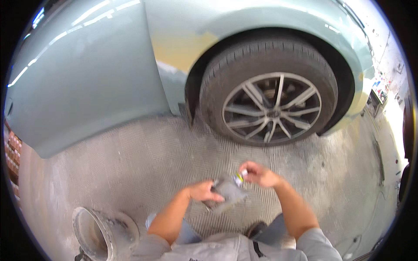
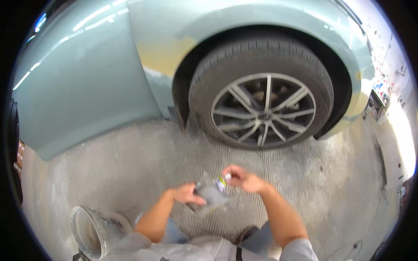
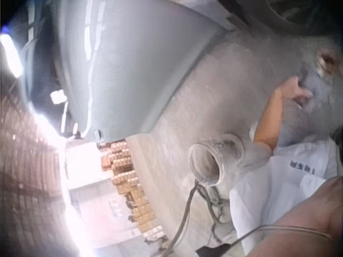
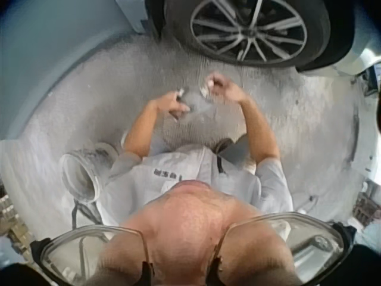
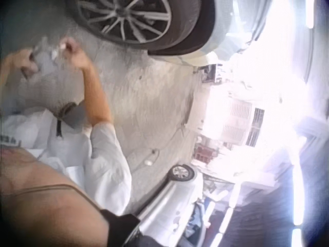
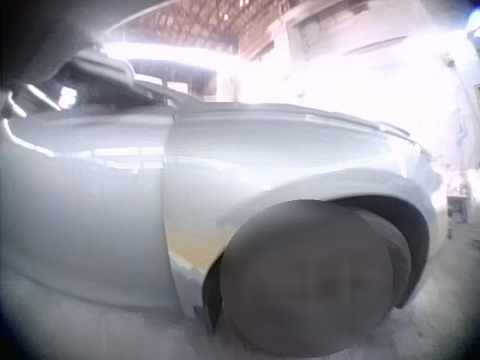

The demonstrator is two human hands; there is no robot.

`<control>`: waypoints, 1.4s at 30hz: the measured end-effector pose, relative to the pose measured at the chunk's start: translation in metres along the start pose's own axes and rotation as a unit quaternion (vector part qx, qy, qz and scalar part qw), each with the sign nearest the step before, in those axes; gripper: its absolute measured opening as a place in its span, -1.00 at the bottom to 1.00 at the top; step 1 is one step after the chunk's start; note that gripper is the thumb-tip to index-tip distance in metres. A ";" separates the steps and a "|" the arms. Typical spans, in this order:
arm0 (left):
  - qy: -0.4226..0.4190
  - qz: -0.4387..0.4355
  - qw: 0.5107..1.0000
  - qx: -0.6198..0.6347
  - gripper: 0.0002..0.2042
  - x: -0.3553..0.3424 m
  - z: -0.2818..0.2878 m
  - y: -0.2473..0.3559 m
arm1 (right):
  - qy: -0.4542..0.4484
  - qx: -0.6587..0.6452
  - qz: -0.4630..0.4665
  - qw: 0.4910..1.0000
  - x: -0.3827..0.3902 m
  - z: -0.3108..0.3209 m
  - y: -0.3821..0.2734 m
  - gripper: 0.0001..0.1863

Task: The person applies body filler to a car's rear fender using a spreader. They squeeze filler from a tube onto the spreader, then rub and smooth the filler over the fender surface near the wheel arch.

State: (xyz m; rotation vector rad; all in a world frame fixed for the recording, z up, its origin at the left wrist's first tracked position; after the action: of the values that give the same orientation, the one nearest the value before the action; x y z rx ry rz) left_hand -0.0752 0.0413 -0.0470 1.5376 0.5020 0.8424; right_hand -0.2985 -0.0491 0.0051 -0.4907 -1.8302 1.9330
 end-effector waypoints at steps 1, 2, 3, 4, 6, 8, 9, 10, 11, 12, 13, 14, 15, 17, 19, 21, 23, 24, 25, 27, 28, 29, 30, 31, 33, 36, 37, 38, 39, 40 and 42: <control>0.012 0.031 0.999 -0.008 -0.57 0.002 -0.001 0.003 | 0.045 -0.015 -0.149 0.988 0.003 0.001 0.005 -0.78; -0.004 0.028 1.000 -0.005 -0.58 0.003 0.000 0.006 | 0.062 0.026 -0.170 0.983 0.003 0.002 0.005 -0.79; -0.009 0.058 0.998 0.003 -0.57 0.004 -0.001 0.007 | 0.063 0.064 -0.123 0.988 0.004 0.002 0.002 -0.81; -0.013 0.057 0.998 0.007 -0.57 0.004 -0.002 0.009 | 0.041 -0.015 -0.109 0.993 0.004 0.001 0.001 -0.89; 0.001 0.024 0.998 0.061 -0.54 0.006 -0.001 0.013 | -0.002 -0.027 -0.040 0.999 0.003 0.000 -0.005 -0.84; 0.033 0.019 0.999 0.015 -0.56 0.009 0.003 0.016 | 0.020 -0.062 -0.140 0.988 0.003 0.000 -0.004 -0.85; 0.032 0.020 0.999 0.027 -0.55 0.011 0.002 0.017 | 0.020 -0.051 -0.125 0.991 0.001 -0.003 -0.006 -0.85; 0.033 0.019 0.999 0.035 -0.54 0.012 0.004 0.019 | 0.020 -0.036 -0.105 0.994 -0.002 -0.003 -0.008 -0.85; 0.033 -0.003 0.998 0.051 -0.54 0.014 0.004 0.021 | 0.034 -0.016 -0.109 0.993 -0.004 -0.005 -0.009 -0.86; 0.032 0.004 0.995 0.092 -0.52 0.016 0.006 0.023 | 0.033 -0.023 -0.058 0.997 -0.006 -0.007 -0.012 -0.86; 0.051 0.023 0.989 0.139 -0.48 0.020 0.008 0.024 | 0.049 -0.023 -0.027 0.998 -0.007 -0.007 -0.013 -0.87; 0.073 0.030 0.978 0.191 -0.44 0.023 0.010 0.024 | 0.066 -0.029 -0.006 0.997 -0.008 -0.007 -0.013 -0.88; 0.094 0.024 0.965 0.244 -0.39 0.027 0.012 0.025 | 0.116 -0.088 0.025 0.989 -0.009 -0.005 -0.010 -0.88; 0.094 -0.046 0.943 0.317 -0.37 0.032 0.016 0.028 | 0.169 -0.163 0.104 0.966 -0.013 0.003 0.003 -0.86; 0.029 -0.132 0.910 0.392 -0.35 0.033 0.025 0.031 | 0.219 -0.001 -0.009 0.976 -0.018 0.008 0.037 -0.86; 0.118 -0.156 0.913 0.357 -0.38 0.032 0.032 0.028 | 0.216 0.216 -0.112 0.946 -0.022 0.004 0.086 -0.82; 0.247 -0.165 0.891 0.345 -0.43 0.030 0.038 0.022 | 0.114 0.361 -0.301 0.875 -0.024 -0.012 0.153 -0.75; 0.296 -0.149 0.873 0.358 -0.54 0.026 0.040 0.018 | 0.135 0.360 -0.314 0.868 -0.021 -0.021 0.184 -0.73; 0.329 -0.139 0.857 0.370 -0.54 0.024 0.040 0.014 | 0.155 0.360 -0.318 0.863 -0.014 -0.032 0.213 -0.70; 0.392 -0.127 0.823 0.391 -0.55 0.018 0.038 0.007 | 0.254 0.322 -0.334 0.849 -0.004 -0.052 0.259 -0.72; 0.406 -0.118 0.812 0.403 -0.55 0.017 0.037 0.004 | 0.278 0.323 -0.329 0.843 0.001 -0.061 0.271 -0.70; 0.415 -0.098 0.809 0.404 -0.55 0.017 0.035 0.001 | 0.306 0.323 -0.339 0.829 0.004 -0.064 0.276 -0.67; 0.420 -0.088 0.809 0.402 -0.54 0.017 0.034 0.000 | 0.319 0.329 -0.328 0.826 0.004 -0.065 0.271 -0.66; 0.423 -0.087 0.808 0.400 -0.53 0.016 0.033 0.000 | 0.340 0.333 -0.333 0.814 0.002 -0.062 0.258 -0.64; 0.403 -0.091 0.849 0.329 -0.56 0.013 0.030 0.004 | 0.343 0.258 -0.339 0.837 -0.018 -0.045 0.215 -0.58; 0.329 -0.111 0.902 0.255 -0.62 0.003 0.022 0.012 | 0.246 -0.108 -0.286 0.920 -0.043 -0.023 0.125 -0.49; 0.297 -0.123 0.916 0.240 -0.64 -0.002 0.017 0.015 | 0.170 -0.311 -0.197 0.914 -0.044 -0.025 0.093 -0.46; 0.282 -0.132 0.923 0.227 -0.68 -0.007 0.013 0.018 | 0.182 -0.350 -0.218 0.893 -0.039 -0.028 0.068 -0.48; 0.266 -0.130 0.927 0.231 -0.67 -0.011 0.008 0.019 | 0.177 -0.396 -0.213 0.875 -0.033 -0.037 0.047 -0.49; 0.252 -0.127 0.931 0.232 -0.66 -0.014 0.003 0.020 | 0.141 -0.460 -0.179 0.858 -0.029 -0.046 0.030 -0.50; 0.233 -0.114 0.937 0.235 -0.65 -0.018 -0.006 0.021 | 0.189 -0.335 -0.220 0.896 -0.020 -0.053 0.014 -0.53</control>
State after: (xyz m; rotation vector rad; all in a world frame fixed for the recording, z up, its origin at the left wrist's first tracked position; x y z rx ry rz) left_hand -0.0947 0.0286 -0.0305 1.6599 1.2814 0.9488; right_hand -0.2543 -0.0159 -0.0131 -0.5479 -2.0724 0.8118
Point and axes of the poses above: each hand's wrist, its own x-axis away from the middle knuckle, its own z-axis out of the back of the hand, y = z × x, the point moved 2 cm from there along -x, towards the middle knuckle, and after that the axes turned 1 degree about -x, right-handed, at the moved point
